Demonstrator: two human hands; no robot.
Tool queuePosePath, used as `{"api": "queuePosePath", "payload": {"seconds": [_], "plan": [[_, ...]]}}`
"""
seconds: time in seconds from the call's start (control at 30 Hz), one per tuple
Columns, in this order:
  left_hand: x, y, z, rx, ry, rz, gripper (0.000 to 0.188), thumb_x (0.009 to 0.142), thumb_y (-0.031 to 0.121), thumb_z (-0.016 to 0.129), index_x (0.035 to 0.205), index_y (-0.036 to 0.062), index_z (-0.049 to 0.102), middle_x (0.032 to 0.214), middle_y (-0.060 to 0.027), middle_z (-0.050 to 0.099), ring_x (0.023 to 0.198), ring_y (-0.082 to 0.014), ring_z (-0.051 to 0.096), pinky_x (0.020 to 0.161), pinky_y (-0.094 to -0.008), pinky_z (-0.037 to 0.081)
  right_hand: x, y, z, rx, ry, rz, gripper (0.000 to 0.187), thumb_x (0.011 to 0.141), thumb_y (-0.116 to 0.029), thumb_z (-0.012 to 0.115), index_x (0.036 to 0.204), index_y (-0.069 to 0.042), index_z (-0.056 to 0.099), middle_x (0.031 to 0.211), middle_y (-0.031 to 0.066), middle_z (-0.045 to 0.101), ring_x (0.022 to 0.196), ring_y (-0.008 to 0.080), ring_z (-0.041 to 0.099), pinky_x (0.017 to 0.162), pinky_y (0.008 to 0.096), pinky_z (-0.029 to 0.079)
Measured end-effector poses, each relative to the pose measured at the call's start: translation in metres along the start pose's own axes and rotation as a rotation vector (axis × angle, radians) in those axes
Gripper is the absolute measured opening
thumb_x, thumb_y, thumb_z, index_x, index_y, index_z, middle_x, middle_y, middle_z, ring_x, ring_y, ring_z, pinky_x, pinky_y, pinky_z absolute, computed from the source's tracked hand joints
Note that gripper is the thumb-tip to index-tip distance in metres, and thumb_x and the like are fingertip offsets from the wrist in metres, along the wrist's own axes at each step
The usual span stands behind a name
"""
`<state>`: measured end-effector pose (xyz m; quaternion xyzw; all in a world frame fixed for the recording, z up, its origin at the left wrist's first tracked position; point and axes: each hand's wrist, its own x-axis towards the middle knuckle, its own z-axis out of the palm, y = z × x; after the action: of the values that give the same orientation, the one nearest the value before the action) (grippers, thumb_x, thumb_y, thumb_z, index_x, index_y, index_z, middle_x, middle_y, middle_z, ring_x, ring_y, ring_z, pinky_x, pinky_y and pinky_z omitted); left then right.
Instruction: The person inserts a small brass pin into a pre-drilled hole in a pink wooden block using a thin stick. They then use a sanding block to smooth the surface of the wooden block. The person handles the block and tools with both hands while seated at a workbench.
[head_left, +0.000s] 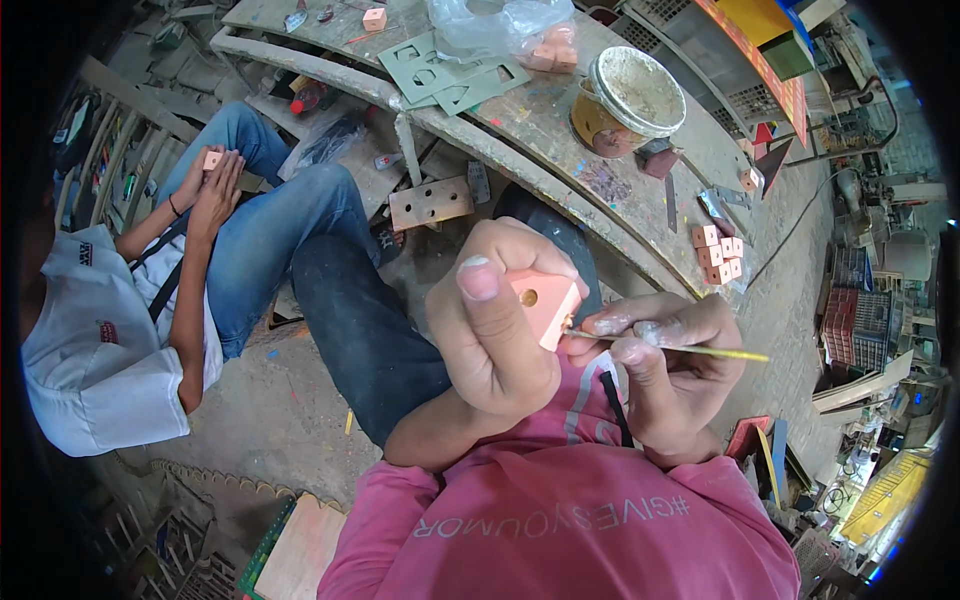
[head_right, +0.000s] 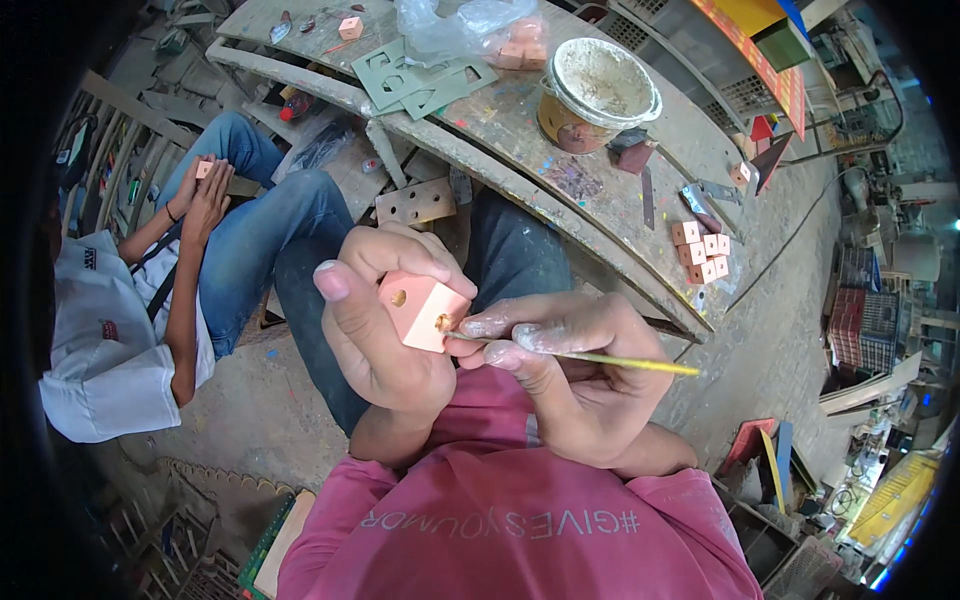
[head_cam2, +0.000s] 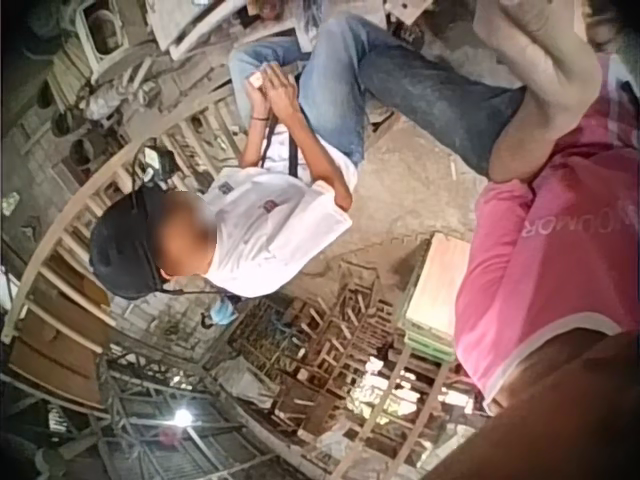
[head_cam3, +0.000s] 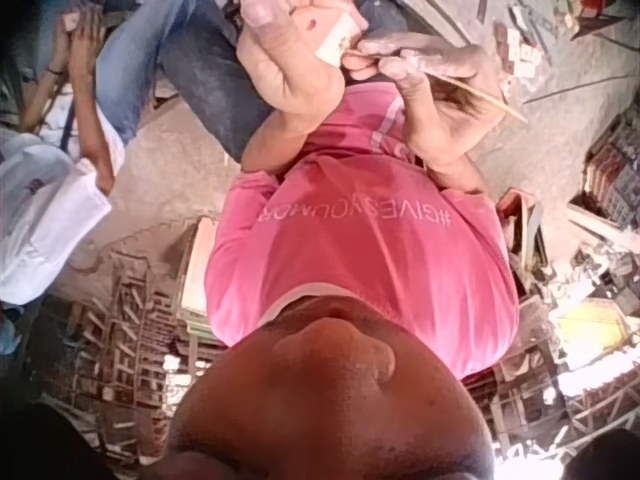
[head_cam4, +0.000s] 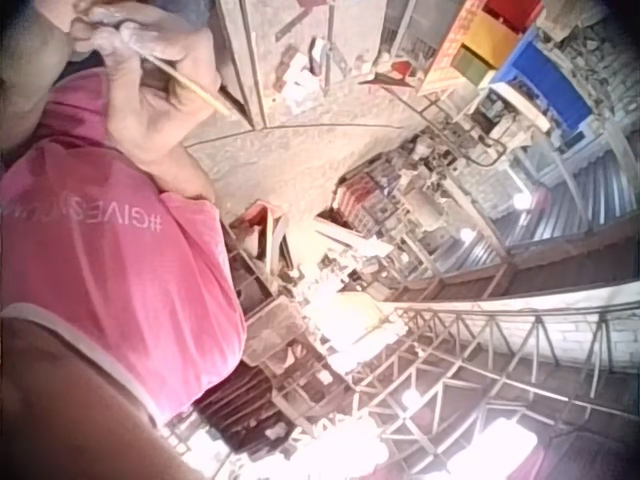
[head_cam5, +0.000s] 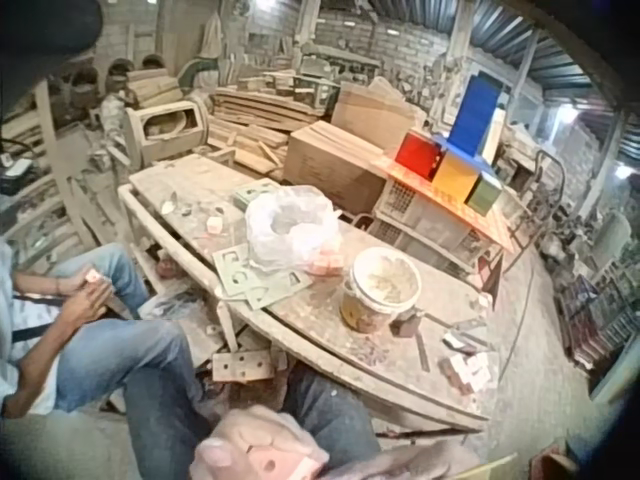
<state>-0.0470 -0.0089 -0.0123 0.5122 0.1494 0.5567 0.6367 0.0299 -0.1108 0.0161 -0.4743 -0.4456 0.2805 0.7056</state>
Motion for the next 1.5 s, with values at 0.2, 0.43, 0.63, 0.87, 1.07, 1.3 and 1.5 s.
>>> {"api": "queuePosePath", "payload": {"seconds": [0.2, 0.43, 0.63, 0.87, 1.07, 1.3, 1.5], "plan": [[-0.006, -0.006, 0.001, -0.023, 0.048, 0.014, 0.046, 0.1, 0.028, 0.026, 0.076, -0.0031, 0.05, 0.065, -0.0125, 0.054, 0.052, -0.0136, 0.052, 0.045, -0.023, 0.04, 0.001, 0.001, 0.001, -0.121, 0.007, -0.029, 0.01, 0.086, 0.007, 0.053, 0.092, 0.007, 0.045, 0.094, 0.0311, 0.06, 0.083, 0.0305, 0.066, 0.071, 0.0368, 0.057], [-0.008, -0.008, 0.006, 0.211, 0.155, 0.041, 0.057, 0.1, 0.041, 0.016, 0.077, 0.0001, 0.047, 0.059, -0.0111, 0.05, 0.045, -0.0136, 0.045, 0.044, -0.0227, 0.038, 0.002, 0.01, 0.005, -0.289, 0.004, -0.203, 0.014, 0.08, 0.012, 0.057, 0.087, 0.008, 0.045, 0.088, 0.029, 0.062, 0.079, 0.0303, 0.066, 0.068, 0.0345, 0.056], [-0.005, 0.001, 0.001, 0.228, 0.046, -0.09, 0.054, 0.101, 0.033, 0.021, 0.07, -0.0002, 0.05, 0.056, -0.0074, 0.051, 0.044, -0.0109, 0.046, 0.043, -0.0227, 0.036, 0.0, 0.026, -0.001, -0.374, -0.035, -0.384, 0.02, 0.077, 0.016, 0.055, 0.089, 0.006, 0.043, 0.095, 0.0302, 0.059, 0.077, 0.0306, 0.065, 0.065, 0.0369, 0.055], [-0.005, -0.004, 0.001, 0.091, 0.04, -0.152, 0.048, 0.101, 0.025, 0.026, 0.068, -0.0007, 0.051, 0.054, -0.0044, 0.05, 0.045, -0.0085, 0.047, 0.042, -0.0229, 0.034, -0.004, 0.029, -0.002, -0.423, -0.039, -0.385, 0.028, 0.078, 0.015, 0.054, 0.1, 0.002, 0.042, 0.097, 0.0272, 0.059, 0.075, 0.0297, 0.065, 0.065, 0.0369, 0.054], [0.002, 0.004, -0.007, 0.121, -0.059, -0.255, 0.048, 0.101, 0.025, 0.026, 0.068, -0.0001, 0.051, 0.053, -0.0036, 0.049, 0.045, -0.0084, 0.046, 0.042, -0.0237, 0.033, 0.004, 0.025, -0.008, -0.463, -0.143, -0.381, 0.028, 0.079, 0.014, 0.056, 0.101, 0.002, 0.042, 0.099, 0.0273, 0.059, 0.075, 0.0283, 0.063, 0.063, 0.0352, 0.053], [-0.001, -0.001, -0.007, 0.216, -0.009, -0.108, 0.047, 0.101, 0.024, 0.028, 0.067, -0.0002, 0.051, 0.052, -0.0037, 0.049, 0.043, -0.0088, 0.045, 0.042, -0.0241, 0.033, 0.006, 0.025, 0.002, -0.376, -0.074, -0.302, 0.025, 0.08, 0.013, 0.057, 0.094, 0.003, 0.039, 0.091, 0.0267, 0.06, 0.075, 0.025, 0.062, 0.062, 0.0318, 0.052], [-0.007, -0.007, 0.003, 0.181, 0.158, 0.062, 0.048, 0.1, 0.026, 0.028, 0.068, -0.0003, 0.051, 0.054, -0.0034, 0.049, 0.04, -0.0079, 0.045, 0.037, -0.022, 0.031, -0.004, 0.022, 0.017, -0.028, 0.108, -0.041, 0.022, 0.084, 0.013, 0.052, 0.092, 0.001, 0.035, 0.094, 0.0275, 0.059, 0.077, 0.0183, 0.06, 0.067, 0.0296, 0.051]]}}
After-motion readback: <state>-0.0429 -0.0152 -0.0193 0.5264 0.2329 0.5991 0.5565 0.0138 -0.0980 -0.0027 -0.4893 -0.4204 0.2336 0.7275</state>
